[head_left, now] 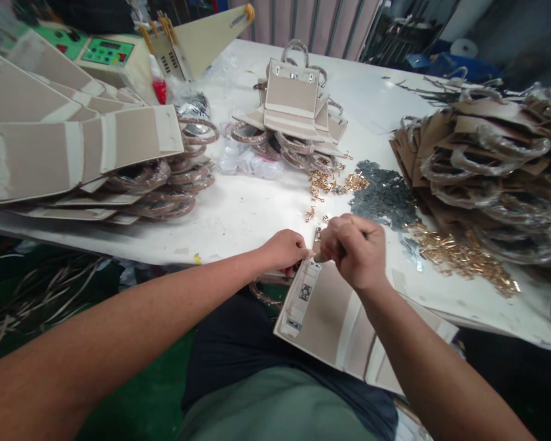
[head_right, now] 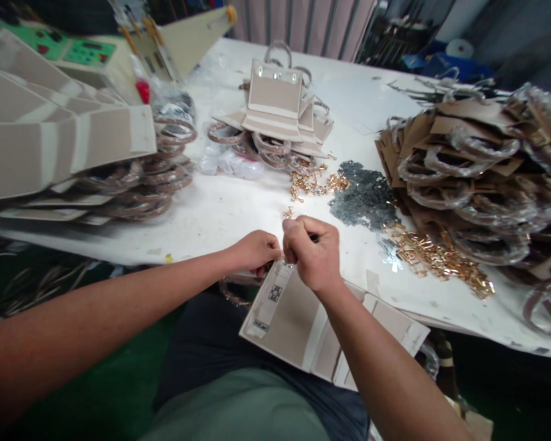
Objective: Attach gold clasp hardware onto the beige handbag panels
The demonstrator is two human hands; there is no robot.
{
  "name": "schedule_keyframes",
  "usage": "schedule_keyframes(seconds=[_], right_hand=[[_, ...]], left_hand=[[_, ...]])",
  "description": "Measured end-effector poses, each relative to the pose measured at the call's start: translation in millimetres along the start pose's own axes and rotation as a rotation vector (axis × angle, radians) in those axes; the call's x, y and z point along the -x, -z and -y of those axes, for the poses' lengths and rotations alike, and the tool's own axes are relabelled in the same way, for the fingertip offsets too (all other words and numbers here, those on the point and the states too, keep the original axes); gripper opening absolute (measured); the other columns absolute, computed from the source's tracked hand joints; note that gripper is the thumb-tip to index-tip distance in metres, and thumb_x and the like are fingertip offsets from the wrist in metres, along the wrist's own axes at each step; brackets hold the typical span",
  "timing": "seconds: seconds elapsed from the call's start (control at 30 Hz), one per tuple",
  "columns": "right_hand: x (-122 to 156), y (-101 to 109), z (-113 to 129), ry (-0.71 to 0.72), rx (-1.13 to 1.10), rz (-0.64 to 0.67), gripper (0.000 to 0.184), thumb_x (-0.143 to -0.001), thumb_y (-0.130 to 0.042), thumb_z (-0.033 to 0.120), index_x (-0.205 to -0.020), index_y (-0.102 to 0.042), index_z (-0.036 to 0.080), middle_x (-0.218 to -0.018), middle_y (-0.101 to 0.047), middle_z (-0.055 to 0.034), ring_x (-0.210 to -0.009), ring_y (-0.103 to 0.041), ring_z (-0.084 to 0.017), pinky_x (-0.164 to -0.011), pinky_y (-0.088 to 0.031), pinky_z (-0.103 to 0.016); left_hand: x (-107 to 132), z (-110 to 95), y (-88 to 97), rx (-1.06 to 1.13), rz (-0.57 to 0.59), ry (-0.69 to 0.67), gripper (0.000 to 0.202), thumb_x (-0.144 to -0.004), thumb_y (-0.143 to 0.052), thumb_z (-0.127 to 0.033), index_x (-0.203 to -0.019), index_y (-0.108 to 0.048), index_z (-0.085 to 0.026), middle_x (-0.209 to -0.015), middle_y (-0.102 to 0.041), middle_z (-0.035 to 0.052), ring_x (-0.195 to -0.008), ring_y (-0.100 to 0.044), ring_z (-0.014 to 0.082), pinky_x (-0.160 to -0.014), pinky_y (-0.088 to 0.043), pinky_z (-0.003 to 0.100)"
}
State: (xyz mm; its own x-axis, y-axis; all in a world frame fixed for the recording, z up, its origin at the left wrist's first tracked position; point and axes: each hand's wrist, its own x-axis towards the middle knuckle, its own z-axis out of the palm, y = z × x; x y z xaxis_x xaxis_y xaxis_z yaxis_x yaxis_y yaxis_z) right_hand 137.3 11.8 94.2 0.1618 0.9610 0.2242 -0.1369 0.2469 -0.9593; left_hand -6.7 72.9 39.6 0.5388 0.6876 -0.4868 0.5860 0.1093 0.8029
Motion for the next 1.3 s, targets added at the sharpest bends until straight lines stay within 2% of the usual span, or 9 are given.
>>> schedule_keyframes(seconds=[0.13, 0.4, 0.57, 0.7, 0.8, 0.9, 1.1, 1.23, 1.3], right_hand=[[4.2, 5.6, 8.4, 0.036, -0.039, -0.052, 0.048, -0.092, -0.071, 0.044, -0.054, -0.049, 0.026, -0.046, -0.043, 0.0053, -0.040, -0.040, -0.012, -0.042, -0.035, -0.029], [10.8, 13.5, -10.8, 0.009, 0.003, -0.079, 0.051, -0.094, -0.068, 0.051, -0.054, -0.049, 0.026, -0.048, -0.045, 0.0042, -0.044, -0.042, -0.013, -0.046, -0.037, -0.030], [16.4, 13.5, -0.5, -0.060, 0.292, 0.013, 0.054, -0.096, -0.065, 0.048, -0.051, -0.048, 0.024, -0.047, -0.047, 0.0038, -0.048, -0.043, -0.013, -0.052, -0.036, -0.029], [32.1, 47.4, 13.3, -0.090, 0.665, 0.049, 0.044, -0.093, -0.069, 0.051, -0.061, -0.063, 0.021, -0.053, -0.057, 0.0029, -0.052, -0.050, -0.014, -0.055, -0.037, -0.028], [55.1, 85.3, 6.8, -0.065, 1.023, 0.060, 0.027, -0.084, -0.077, 0.048, -0.096, -0.080, 0.025, -0.078, -0.074, -0.0016, -0.067, -0.065, -0.020, -0.063, -0.044, -0.030], [78.0, 112.0, -11.5, -0.118, 1.236, 0.156, 0.033, -0.083, -0.073, 0.044, -0.111, -0.081, 0.029, -0.105, -0.079, -0.0061, -0.082, -0.071, -0.025, -0.071, -0.049, -0.034], [85.4, 117.0, -12.0, -0.260, 1.008, 0.296, 0.032, -0.083, -0.063, 0.046, -0.095, -0.085, 0.027, -0.092, -0.082, -0.0060, -0.089, -0.075, -0.030, -0.083, -0.054, -0.037], [81.0, 122.2, 31.1, -0.257, 0.760, 0.187, 0.038, -0.077, -0.073, 0.058, -0.091, -0.087, 0.025, -0.092, -0.083, -0.0059, -0.090, -0.076, -0.032, -0.079, -0.057, -0.034], [76.3, 125.2, 54.7, -0.242, 0.685, 0.070, 0.043, -0.073, -0.077, 0.063, -0.088, -0.087, 0.023, -0.089, -0.083, -0.0069, -0.081, -0.075, -0.031, -0.070, -0.057, -0.033]], left_hand=[[-0.9, 0.3, -0.8, 0.004, -0.026, 0.000, 0.026, -0.092, -0.069, -0.029, -0.071, -0.061, -0.018, -0.046, -0.060, -0.0014, -0.038, -0.060, 0.0149, -0.041, -0.042, 0.021], [-3.5, 3.7, -2.2, -0.002, -0.027, 0.005, 0.026, -0.092, -0.069, -0.032, -0.073, -0.061, -0.017, -0.049, -0.061, -0.0013, -0.039, -0.062, 0.0148, -0.040, -0.042, 0.021], [0.5, 2.4, -2.8, 0.007, -0.042, 0.001, 0.026, -0.093, -0.068, -0.032, -0.073, -0.060, -0.018, -0.047, -0.059, -0.0025, -0.038, -0.061, 0.0150, -0.039, -0.041, 0.020], [2.8, 3.3, -2.7, -0.008, -0.056, -0.027, 0.024, -0.094, -0.068, -0.034, -0.077, -0.061, -0.018, -0.051, -0.062, -0.0021, -0.039, -0.061, 0.0145, -0.040, -0.041, 0.021], [8.6, 2.5, -5.2, -0.036, -0.080, -0.033, 0.023, -0.094, -0.066, -0.036, -0.080, -0.062, -0.018, -0.054, -0.063, -0.0021, -0.042, -0.062, 0.0151, -0.042, -0.042, 0.022], [26.5, -5.7, -9.5, -0.119, -0.136, -0.057, 0.022, -0.094, -0.065, -0.036, -0.081, -0.065, -0.018, -0.056, -0.064, -0.0018, -0.048, -0.065, 0.0167, -0.048, -0.046, 0.024], [90.5, -11.4, -25.6, -0.371, -0.456, -0.243, 0.011, -0.088, -0.068, -0.029, -0.088, -0.075, -0.020, -0.091, -0.078, 0.0063, -0.093, -0.072, 0.0244, -0.090, -0.055, 0.037], [138.3, 37.3, -48.9, -0.242, -0.943, -0.654, 0.040, -0.086, -0.065, -0.019, -0.125, -0.070, -0.024, -0.126, -0.072, 0.0108, -0.121, -0.065, 0.0276, -0.108, -0.051, 0.044], [155.8, 68.4, -60.0, -0.088, -1.067, -0.628, 0.031, -0.090, -0.067, -0.028, -0.121, -0.071, -0.026, -0.123, -0.073, 0.0107, -0.115, -0.068, 0.0280, -0.102, -0.055, 0.043]])
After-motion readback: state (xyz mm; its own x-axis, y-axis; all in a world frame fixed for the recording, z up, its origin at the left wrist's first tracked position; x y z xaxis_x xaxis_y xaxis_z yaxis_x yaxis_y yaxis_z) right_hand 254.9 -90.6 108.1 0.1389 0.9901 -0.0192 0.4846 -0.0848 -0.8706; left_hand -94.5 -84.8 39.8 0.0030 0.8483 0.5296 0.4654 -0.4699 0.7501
